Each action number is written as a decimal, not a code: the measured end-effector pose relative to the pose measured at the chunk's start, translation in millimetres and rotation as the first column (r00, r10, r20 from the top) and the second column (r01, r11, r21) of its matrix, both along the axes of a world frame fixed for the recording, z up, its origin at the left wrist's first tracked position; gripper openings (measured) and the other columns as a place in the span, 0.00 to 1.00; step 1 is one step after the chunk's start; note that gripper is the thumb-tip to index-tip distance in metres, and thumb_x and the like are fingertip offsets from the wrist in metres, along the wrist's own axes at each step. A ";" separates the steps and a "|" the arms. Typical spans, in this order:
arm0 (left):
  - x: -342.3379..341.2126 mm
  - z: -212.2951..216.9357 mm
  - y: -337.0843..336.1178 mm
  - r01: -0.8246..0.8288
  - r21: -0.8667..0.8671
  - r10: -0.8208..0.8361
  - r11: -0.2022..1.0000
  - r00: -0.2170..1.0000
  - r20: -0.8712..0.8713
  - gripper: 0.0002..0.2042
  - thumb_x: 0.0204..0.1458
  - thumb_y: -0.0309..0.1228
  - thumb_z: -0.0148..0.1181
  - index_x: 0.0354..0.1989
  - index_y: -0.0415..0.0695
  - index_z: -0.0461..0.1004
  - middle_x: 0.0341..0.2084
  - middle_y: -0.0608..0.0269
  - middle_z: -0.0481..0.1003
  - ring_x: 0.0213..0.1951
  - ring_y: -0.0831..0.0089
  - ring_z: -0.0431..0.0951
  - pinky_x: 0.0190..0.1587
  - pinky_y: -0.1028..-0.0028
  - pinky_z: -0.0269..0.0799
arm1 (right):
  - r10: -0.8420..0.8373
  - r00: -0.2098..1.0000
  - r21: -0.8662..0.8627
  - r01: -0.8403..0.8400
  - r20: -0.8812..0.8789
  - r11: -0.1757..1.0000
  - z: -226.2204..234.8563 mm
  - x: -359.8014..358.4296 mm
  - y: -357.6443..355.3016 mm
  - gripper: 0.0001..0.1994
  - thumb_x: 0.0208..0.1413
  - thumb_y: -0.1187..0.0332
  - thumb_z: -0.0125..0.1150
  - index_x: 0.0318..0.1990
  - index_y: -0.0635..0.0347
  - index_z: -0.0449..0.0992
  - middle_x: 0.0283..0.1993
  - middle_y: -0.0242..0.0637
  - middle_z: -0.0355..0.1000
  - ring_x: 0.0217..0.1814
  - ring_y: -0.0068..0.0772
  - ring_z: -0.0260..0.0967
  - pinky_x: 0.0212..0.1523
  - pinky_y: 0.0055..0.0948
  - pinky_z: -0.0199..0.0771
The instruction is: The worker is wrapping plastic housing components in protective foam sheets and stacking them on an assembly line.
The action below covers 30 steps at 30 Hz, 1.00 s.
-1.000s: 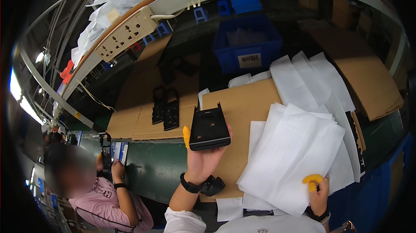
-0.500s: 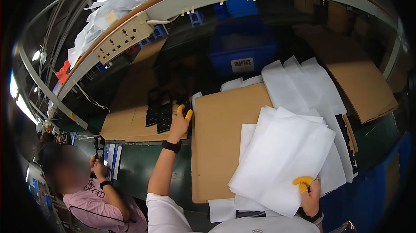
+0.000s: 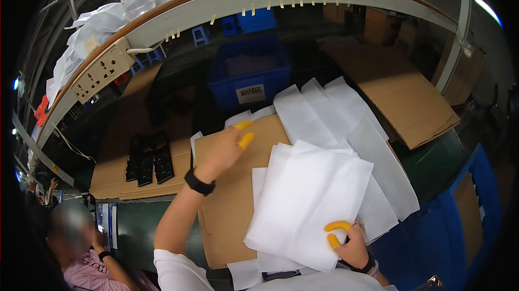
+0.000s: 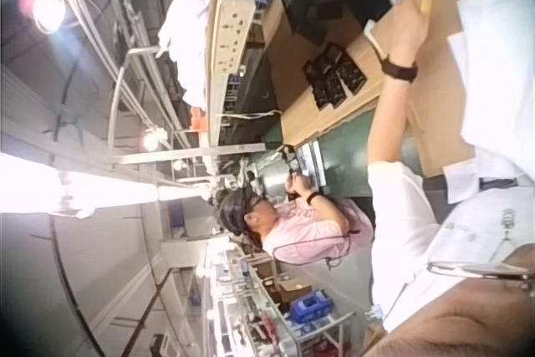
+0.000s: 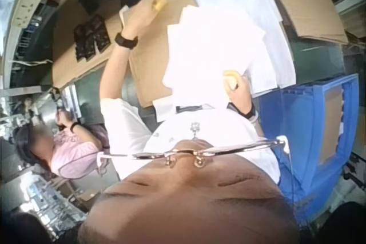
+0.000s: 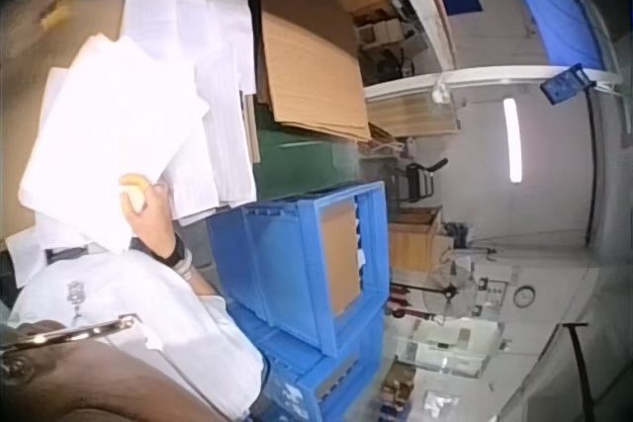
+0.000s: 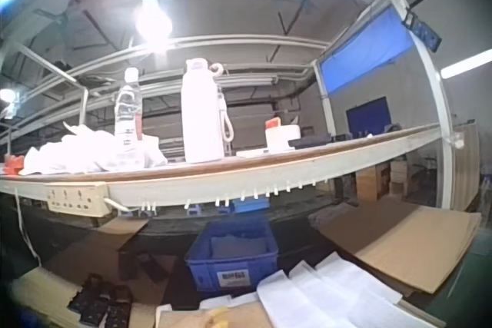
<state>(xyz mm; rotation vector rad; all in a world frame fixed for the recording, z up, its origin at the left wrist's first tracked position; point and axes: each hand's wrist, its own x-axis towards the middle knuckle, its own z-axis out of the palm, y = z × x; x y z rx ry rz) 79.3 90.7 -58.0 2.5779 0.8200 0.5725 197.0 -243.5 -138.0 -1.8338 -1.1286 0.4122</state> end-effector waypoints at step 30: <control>-0.5 40.4 -100.3 0.314 -0.880 -0.127 0.358 0.949 0.287 0.33 0.53 0.45 0.51 0.61 0.40 0.46 0.52 0.55 0.60 0.52 0.74 0.63 0.51 0.75 0.61 | 0.118 0.970 0.138 -0.090 -0.211 0.986 2.6 2.3 2.3 0.11 0.55 0.70 0.47 0.41 0.63 0.73 0.42 0.44 0.64 0.43 0.41 0.57 0.49 0.32 0.55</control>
